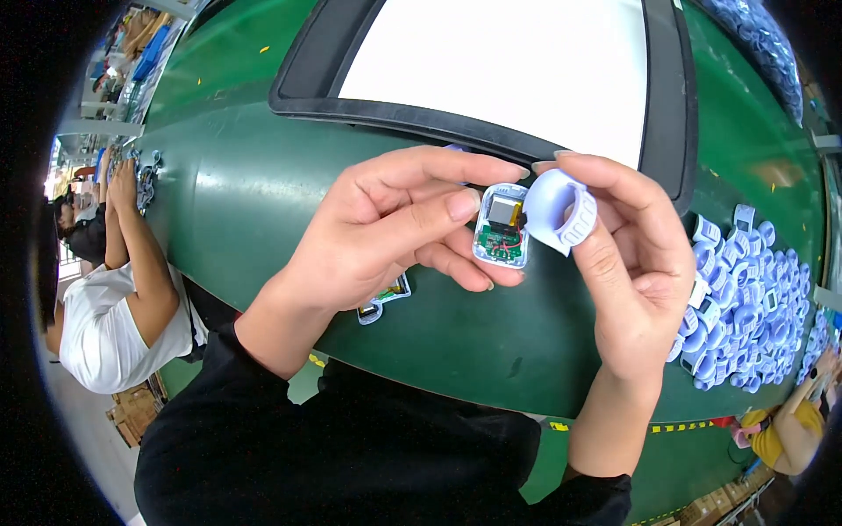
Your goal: Assembling small electronic modules into purple plastic housings at a factory workbench.
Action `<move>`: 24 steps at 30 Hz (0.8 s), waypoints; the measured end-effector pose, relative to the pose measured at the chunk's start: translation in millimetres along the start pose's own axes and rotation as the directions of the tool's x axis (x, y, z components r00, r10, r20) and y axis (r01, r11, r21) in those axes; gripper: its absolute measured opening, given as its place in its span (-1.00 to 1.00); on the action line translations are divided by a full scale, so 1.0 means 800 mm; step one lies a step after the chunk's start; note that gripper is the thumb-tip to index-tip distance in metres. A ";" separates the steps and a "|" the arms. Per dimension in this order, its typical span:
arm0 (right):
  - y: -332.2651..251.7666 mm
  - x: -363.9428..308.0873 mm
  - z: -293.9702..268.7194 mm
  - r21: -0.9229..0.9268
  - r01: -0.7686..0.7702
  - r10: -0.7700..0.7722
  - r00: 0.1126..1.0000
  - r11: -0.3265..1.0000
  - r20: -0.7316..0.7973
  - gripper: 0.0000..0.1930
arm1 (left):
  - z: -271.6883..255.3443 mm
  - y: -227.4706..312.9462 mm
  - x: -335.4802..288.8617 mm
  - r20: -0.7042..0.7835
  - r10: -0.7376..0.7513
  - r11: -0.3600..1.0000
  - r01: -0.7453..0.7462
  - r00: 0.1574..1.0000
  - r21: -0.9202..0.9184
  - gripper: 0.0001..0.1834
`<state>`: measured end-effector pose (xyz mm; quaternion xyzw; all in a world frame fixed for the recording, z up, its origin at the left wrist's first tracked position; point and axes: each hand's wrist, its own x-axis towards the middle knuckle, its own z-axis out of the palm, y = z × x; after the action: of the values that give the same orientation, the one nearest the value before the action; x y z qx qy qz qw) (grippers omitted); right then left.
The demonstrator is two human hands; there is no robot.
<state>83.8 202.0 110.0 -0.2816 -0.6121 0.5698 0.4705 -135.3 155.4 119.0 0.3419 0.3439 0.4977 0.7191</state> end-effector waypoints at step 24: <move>-0.001 0.001 0.005 0.065 -0.034 0.034 0.999 0.997 0.003 -0.66 | 0.005 0.005 -0.001 -0.052 -0.086 0.996 0.086 0.995 -0.002 -0.66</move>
<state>79.9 200.3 111.7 -0.2761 -0.5887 0.5974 0.4693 -134.4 155.4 124.6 0.3139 0.3767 0.4751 0.7307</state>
